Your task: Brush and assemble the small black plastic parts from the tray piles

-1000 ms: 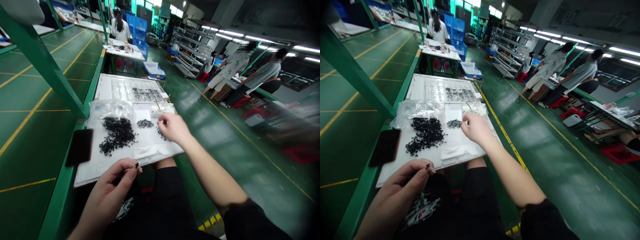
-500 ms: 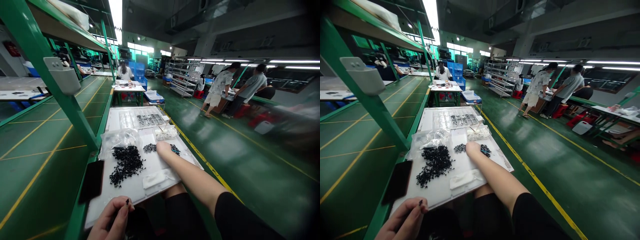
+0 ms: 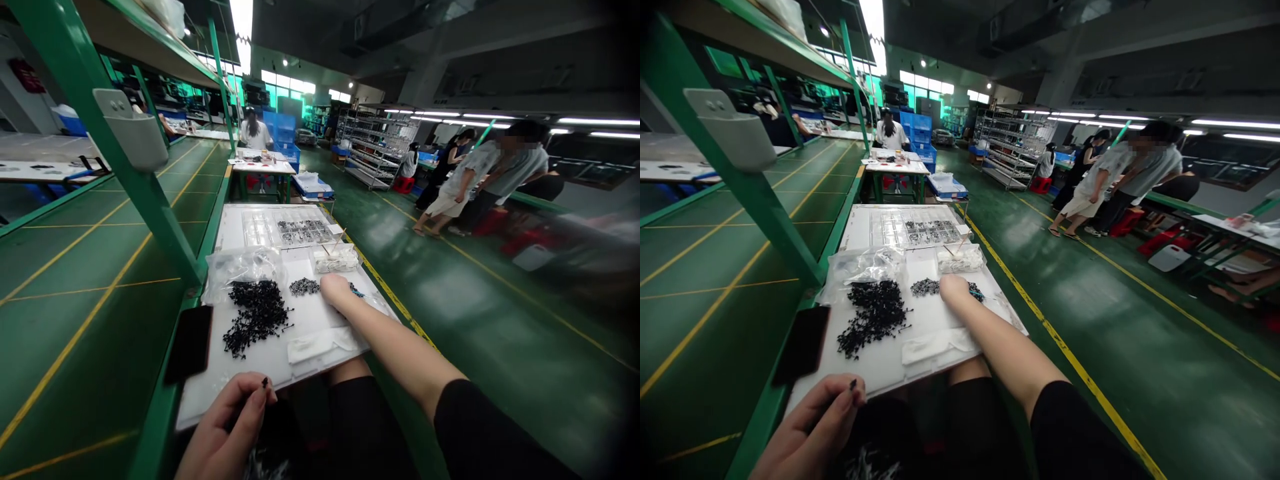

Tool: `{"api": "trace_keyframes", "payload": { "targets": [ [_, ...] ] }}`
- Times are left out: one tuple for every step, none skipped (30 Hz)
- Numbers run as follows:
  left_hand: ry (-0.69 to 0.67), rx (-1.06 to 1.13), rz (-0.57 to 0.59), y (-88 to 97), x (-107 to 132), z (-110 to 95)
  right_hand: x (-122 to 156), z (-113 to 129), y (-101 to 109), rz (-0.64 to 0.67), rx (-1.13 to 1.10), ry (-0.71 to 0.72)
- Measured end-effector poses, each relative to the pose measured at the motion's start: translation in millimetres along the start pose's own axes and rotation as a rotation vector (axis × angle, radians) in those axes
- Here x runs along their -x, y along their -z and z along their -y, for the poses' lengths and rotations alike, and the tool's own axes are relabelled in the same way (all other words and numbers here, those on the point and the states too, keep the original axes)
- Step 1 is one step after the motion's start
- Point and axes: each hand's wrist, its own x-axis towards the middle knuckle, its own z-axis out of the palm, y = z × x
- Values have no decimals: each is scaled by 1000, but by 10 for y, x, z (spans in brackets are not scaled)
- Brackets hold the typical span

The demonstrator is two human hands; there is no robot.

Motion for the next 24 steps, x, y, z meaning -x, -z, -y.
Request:
{"api": "trace_keyframes", "payload": {
  "targets": [
    [-16,-14,6,1,16,-31,73,5,53,-25,-25,49],
    [-31,-22,15,-4,33,-68,179,9,102,-54,-56,112],
    [-51,-23,27,-17,51,-112,318,8,149,-83,-90,183],
    [-70,-16,42,-39,67,-159,489,2,191,-110,-129,265],
    [-94,1,58,-70,80,-207,685,-11,231,-137,-183,355],
    [-119,26,69,-107,90,-254,897,-28,266,-149,-230,435],
    [-130,56,76,-150,98,-298,1112,-47,297,-165,-309,541],
    [-138,87,76,-195,104,-336,1318,-64,320,-224,-499,721],
    [-142,111,86,-237,110,-366,1502,-76,334,-244,-622,842],
    [-146,126,101,-274,115,-387,1655,-83,339,-265,-725,925],
    [-157,130,123,-303,118,-397,1773,-84,335,-274,-797,967],
    [-171,122,154,-324,120,-398,1854,-82,323,-271,-824,966],
    [-187,107,188,-335,120,-389,1902,-78,307,-271,-833,943],
    [-203,90,218,-340,118,-374,1925,-76,289,-272,-837,921],
    [-213,74,243,-339,115,-356,1929,-76,272,-270,-840,904],
    [-217,64,264,-334,113,-337,1924,-76,257,-269,-842,894],
    [-217,58,279,-329,111,-320,1914,-78,244,-266,-843,890],
    [-218,56,288,-324,110,-306,1905,-80,233,-258,-847,888],
    [-220,58,291,-319,111,-298,1899,-81,224,-247,-853,888],
    [-225,59,291,-317,113,-294,1897,-81,216,-236,-861,892],
    [-233,60,289,-316,116,-295,1897,-80,210,-228,-871,896],
    [-243,60,286,-316,119,-299,1899,-78,204,-222,-881,903],
    [-251,59,286,-317,123,-304,1901,-75,199,-211,-890,911],
    [-257,59,287,-318,127,-311,1903,-71,196,-198,-900,918]
  ]
}}
